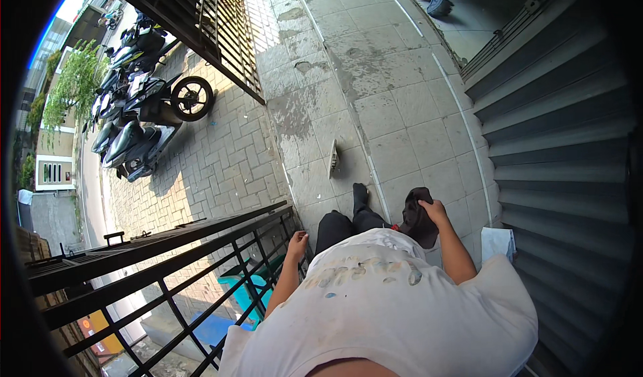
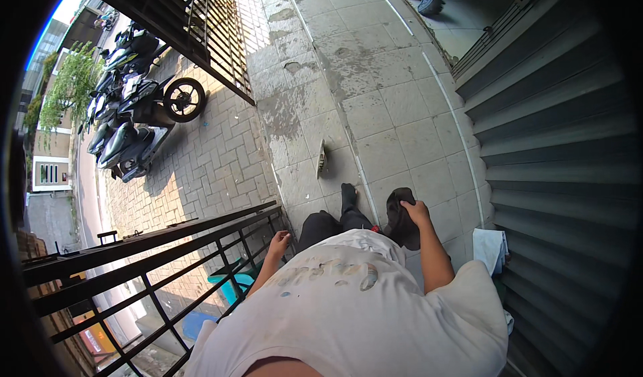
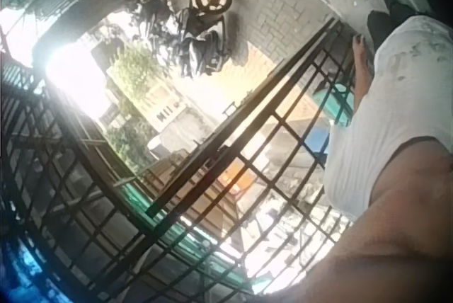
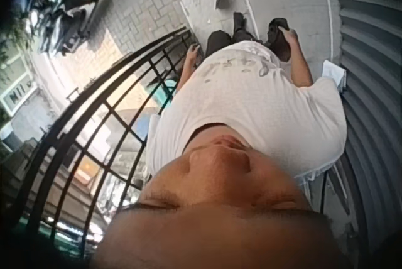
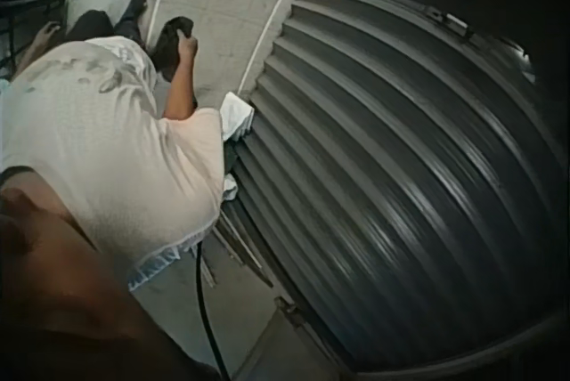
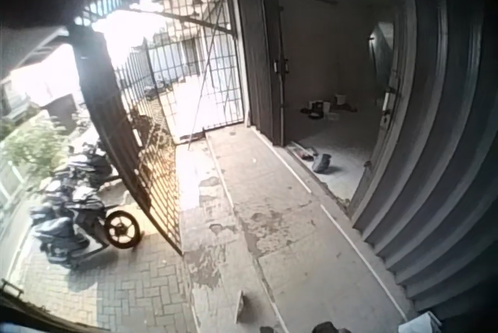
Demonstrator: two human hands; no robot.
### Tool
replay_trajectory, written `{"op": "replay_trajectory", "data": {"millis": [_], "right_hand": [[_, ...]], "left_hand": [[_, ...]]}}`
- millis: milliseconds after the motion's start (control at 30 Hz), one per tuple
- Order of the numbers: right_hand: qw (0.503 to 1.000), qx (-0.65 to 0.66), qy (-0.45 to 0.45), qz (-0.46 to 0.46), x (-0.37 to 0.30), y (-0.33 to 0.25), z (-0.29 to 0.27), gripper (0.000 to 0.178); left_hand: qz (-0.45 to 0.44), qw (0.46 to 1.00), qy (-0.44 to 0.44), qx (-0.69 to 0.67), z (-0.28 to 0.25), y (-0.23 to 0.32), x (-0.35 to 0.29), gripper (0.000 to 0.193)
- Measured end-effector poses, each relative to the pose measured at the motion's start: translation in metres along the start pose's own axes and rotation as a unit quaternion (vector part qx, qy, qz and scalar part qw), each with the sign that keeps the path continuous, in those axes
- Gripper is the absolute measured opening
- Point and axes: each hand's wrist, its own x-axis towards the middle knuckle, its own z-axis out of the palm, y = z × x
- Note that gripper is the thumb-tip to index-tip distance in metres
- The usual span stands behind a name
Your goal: The person paints a metal gate using a paintbrush and paint from a container, then sets the container on the ground, picks up a garment from the floor, and walks away.
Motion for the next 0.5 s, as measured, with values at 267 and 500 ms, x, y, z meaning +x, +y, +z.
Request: {"op": "replay_trajectory", "data": {"millis": [267,500], "right_hand": [[0.991,0.038,0.105,-0.079,0.003,-0.068,-0.019,0.059],[0.996,-0.026,0.088,0.023,-0.01,-0.024,0.047,0.069]], "left_hand": [[-0.02,0.998,-0.055,0.039,-0.016,-0.003,0.023,0.039],[0.029,0.997,0.054,-0.04,-0.074,0.002,0.026,0.033]]}}
